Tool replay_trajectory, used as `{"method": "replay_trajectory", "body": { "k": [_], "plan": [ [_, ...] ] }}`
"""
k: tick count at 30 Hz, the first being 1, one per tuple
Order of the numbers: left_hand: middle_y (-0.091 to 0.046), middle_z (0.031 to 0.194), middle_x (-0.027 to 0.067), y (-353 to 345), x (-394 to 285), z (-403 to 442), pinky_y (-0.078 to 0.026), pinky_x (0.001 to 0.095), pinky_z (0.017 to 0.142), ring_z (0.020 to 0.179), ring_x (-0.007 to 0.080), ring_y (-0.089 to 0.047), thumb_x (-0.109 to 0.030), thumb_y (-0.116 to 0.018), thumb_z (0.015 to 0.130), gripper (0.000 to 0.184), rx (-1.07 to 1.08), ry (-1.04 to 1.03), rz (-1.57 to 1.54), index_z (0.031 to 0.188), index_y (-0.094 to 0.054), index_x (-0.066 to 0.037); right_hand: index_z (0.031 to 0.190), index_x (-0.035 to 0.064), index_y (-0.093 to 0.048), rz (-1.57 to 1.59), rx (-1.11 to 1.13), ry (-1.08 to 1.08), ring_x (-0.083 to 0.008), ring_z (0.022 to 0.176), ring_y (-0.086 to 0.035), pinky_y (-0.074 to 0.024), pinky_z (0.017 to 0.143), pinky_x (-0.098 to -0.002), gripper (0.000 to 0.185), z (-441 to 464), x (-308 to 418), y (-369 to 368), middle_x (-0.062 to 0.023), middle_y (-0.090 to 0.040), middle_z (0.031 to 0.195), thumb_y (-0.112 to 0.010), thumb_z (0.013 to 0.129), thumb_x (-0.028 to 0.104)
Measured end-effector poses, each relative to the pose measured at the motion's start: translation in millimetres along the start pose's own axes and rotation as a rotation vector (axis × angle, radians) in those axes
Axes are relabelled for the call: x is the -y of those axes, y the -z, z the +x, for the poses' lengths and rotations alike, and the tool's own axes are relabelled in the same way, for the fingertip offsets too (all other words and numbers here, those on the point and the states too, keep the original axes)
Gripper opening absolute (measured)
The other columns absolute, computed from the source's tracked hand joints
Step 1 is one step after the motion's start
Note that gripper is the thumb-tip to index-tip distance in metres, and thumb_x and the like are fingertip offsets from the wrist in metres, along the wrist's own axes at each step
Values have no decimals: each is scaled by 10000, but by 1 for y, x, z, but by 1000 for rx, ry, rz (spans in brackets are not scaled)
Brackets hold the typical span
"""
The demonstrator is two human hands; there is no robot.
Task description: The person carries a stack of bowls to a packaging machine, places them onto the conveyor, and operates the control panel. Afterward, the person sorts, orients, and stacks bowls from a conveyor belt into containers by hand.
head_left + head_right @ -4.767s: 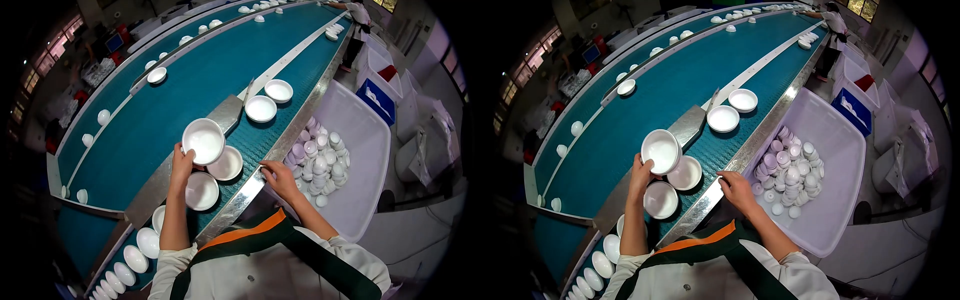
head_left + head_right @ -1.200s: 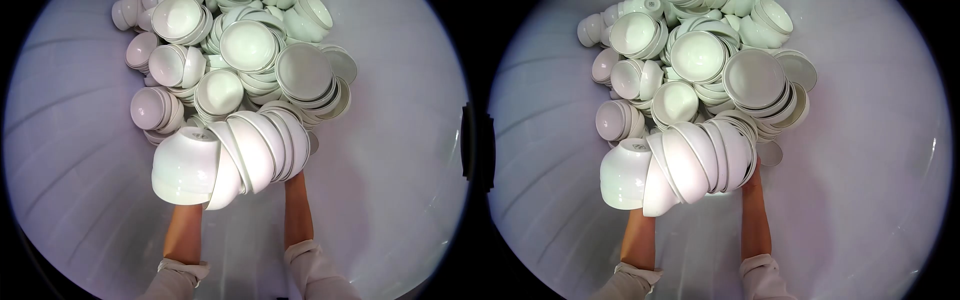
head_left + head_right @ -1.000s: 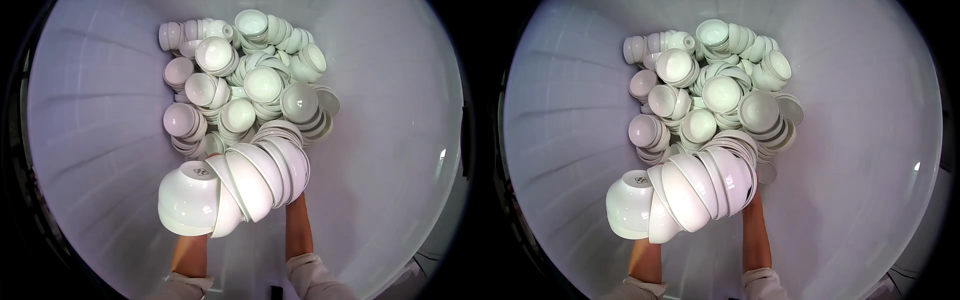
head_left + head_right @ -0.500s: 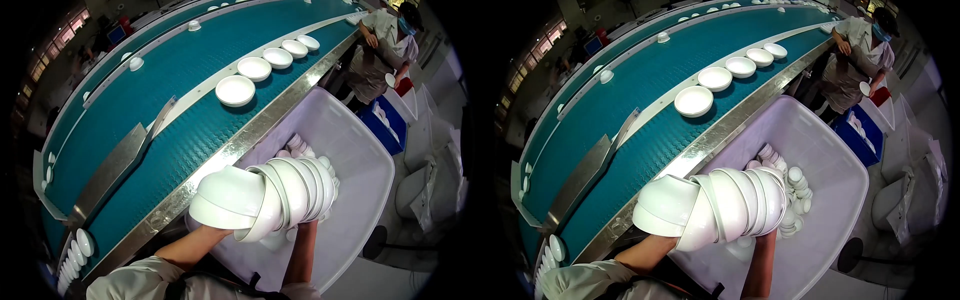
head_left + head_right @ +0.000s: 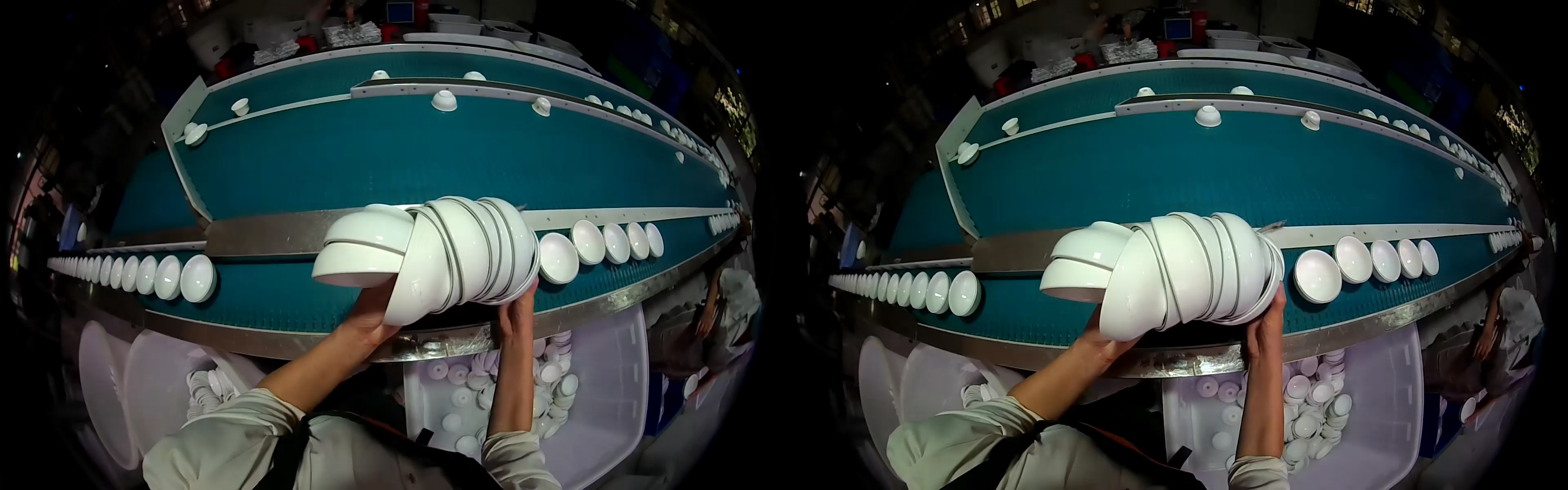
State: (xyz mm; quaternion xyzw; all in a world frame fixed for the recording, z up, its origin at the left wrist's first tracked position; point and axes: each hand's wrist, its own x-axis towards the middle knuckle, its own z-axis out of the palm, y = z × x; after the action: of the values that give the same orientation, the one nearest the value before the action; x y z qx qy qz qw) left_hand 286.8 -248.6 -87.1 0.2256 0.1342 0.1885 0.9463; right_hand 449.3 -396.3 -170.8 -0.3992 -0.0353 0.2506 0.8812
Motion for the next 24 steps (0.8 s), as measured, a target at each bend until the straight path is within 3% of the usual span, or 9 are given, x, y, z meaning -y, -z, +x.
{"method": "replay_trajectory", "body": {
  "k": [4,8,13,17,19,21,22,23,24],
  "plan": [
    [-504,1139,106,50,-46,8,-456,347,883,1028,200,-525,-162,-610,797,466,34,-93,-120,1193,-410,-21,1298,107,-319,-174,102,-130,-209,1184,-390,-354,967,-360,711,22,-20,-60,-72,-394,1295,-515,778,552],
    [-514,1137,83,76,-85,3,-461,314,870,1011,169,-534,-196,-614,801,458,35,45,-184,1196,-427,-58,1311,157,-307,-356,144,-187,-244,1192,-385,-379,919,-424,703,27,-35,-79,-70,-365,1320,-493,769,564],
    [-489,1157,68,105,-91,-2,-429,303,894,1068,163,-477,-144,-584,827,435,-1,69,-62,1215,-404,-70,1335,114,-232,-783,-164,-156,-364,1005,-508,-438,729,-398,698,-24,-38,-92,-147,-367,1289,-545,785,410],
    [-486,1170,83,112,-104,-7,-434,263,882,1062,149,-484,-120,-544,849,422,-87,252,-19,1234,-387,-53,1361,135,-192,-1075,-274,-112,-358,1076,-466,-442,785,-431,669,-34,-41,-88,-168,-318,1329,-535,818,321],
    [-463,1211,92,122,-105,-10,-422,273,878,1070,160,-475,-217,-490,885,444,-121,263,47,1272,-354,-48,1362,113,-196,-1039,-215,-136,-345,1165,-393,-381,889,-452,666,-30,-43,-79,-179,-304,1339,-540,820,290],
    [-486,1201,85,141,-107,-10,-396,291,881,1062,174,-482,-363,-437,890,490,-183,115,319,1267,-382,-54,1329,88,-287,-1653,31,361,-332,1198,-365,-335,950,-412,534,-32,-52,-77,-166,-296,1352,-473,874,295],
    [-489,1205,111,134,-129,-18,-371,293,897,1064,182,-479,-388,-395,892,502,-279,121,484,1252,-405,-40,1304,57,-329,-1781,17,435,-303,1277,-243,-254,1005,-398,457,-64,-64,-155,-182,-278,1362,-428,901,247],
    [-512,1170,133,129,-153,-22,-366,297,901,1064,197,-484,-317,-465,869,466,-389,125,558,1231,-425,-27,1295,42,-341,-1837,64,616,-313,1278,-233,-206,1025,-400,456,-78,-73,-189,-176,-298,1354,-434,892,233],
    [-505,1171,139,142,-146,-16,-358,307,913,1080,219,-472,-218,-503,825,432,-435,-132,609,1207,-444,-24,1321,55,-287,-1878,199,653,-325,1253,-273,-242,1002,-423,558,-76,-81,-202,-189,-298,1345,-500,847,260]
  ]
}}
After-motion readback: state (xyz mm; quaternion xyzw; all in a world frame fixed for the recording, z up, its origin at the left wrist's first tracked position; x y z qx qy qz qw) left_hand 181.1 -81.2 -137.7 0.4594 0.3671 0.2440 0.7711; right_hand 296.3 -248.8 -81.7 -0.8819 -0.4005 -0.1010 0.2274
